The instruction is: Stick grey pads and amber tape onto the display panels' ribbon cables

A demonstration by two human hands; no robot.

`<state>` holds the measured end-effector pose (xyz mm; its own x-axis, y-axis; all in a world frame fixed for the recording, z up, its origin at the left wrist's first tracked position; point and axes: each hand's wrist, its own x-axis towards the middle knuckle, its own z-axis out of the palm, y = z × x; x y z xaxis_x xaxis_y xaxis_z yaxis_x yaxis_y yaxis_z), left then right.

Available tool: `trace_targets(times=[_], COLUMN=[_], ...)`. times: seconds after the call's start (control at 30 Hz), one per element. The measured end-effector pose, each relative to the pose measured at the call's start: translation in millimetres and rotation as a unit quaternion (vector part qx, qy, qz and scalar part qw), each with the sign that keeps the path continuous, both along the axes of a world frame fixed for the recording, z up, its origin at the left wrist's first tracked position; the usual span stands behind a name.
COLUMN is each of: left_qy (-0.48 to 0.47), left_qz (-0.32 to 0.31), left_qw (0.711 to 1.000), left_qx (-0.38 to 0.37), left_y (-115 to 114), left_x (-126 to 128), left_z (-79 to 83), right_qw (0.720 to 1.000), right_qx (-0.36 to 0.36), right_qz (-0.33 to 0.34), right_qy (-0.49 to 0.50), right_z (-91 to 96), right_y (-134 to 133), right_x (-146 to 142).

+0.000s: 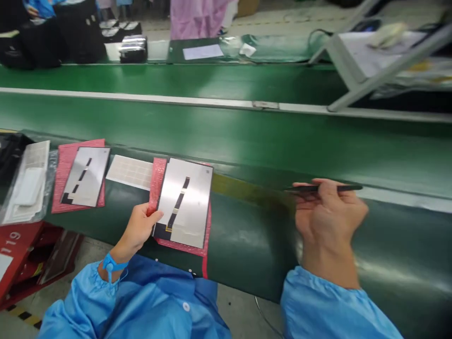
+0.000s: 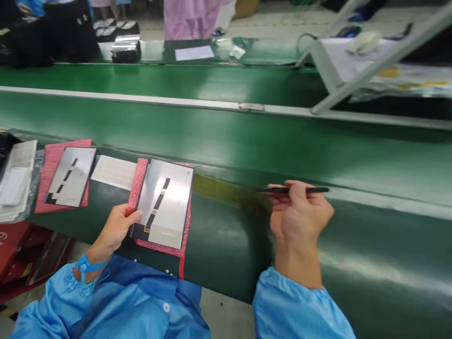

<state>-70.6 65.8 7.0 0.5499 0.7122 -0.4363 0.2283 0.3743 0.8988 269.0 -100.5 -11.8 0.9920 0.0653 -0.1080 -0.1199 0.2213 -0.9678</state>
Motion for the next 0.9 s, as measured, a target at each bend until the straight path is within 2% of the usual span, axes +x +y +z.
trace_targets(times=[0.17,0.27,0.33,0.37,0.4,0.43,0.5,0.53,0.57,0.6,0.63,0.67,0.73,0.77,0.83,0.9], left_qy=[0.065,0.103,0.160,0.210,0.276,0.352,0.481,0.514,0.513,0.480,0.425,0.341,0.185,0.135,0.065,0.051], left_qz=[-0.053,-0.073,-0.107,-0.139,-0.178,-0.216,-0.256,-0.258,-0.250,-0.242,-0.244,-0.245,-0.338,-0.395,-0.450,-0.455], left_qw=[0.996,0.992,0.980,0.962,0.930,0.879,0.736,0.664,0.607,0.571,0.554,0.552,0.558,0.546,0.528,0.542], left_qx=[0.009,0.014,0.058,0.106,0.167,0.240,0.402,0.478,0.552,0.621,0.674,0.720,0.735,0.727,0.717,0.705], left_y=[-3,-6,-7,-7,-6,-6,-6,-8,-13,-19,-27,-36,-55,-64,-79,-89], left_x=[16,24,26,26,26,26,30,37,47,63,83,107,162,190,241,275], left_z=[10.5,14.6,15.1,15.9,17.8,21.4,34.0,42.4,51.1,58.9,64.7,67.5,62.2,54.3,31.0,5.2], right_qw=[0.998,0.996,0.993,0.992,0.991,0.990,0.988,0.988,0.988,0.988,0.988,0.987,0.986,0.986,0.985,0.983], right_qx=[-0.037,-0.044,-0.049,-0.055,-0.064,-0.074,-0.089,-0.092,-0.093,-0.090,-0.085,-0.080,-0.074,-0.073,-0.075,-0.081], right_qz=[-0.002,0.024,0.032,0.034,0.037,0.040,0.042,0.042,0.040,0.034,0.026,0.017,0.001,-0.004,-0.005,-0.003], right_qy=[-0.049,-0.078,-0.100,-0.108,-0.113,-0.115,-0.116,-0.117,-0.118,-0.122,-0.128,-0.135,-0.146,-0.150,-0.157,-0.164], right_z=[-12.9,-24.4,-30.8,-33.2,-35.1,-36.5,-38.0,-38.5,-38.8,-39.2,-39.6,-40.1,-41.1,-41.4,-41.6,-40.6], right_y=[-54,-75,-84,-87,-90,-92,-95,-95,-94,-93,-91,-89,-85,-83,-81,-81], right_x=[40,52,56,57,58,59,61,62,62,63,64,64,66,66,66,66])
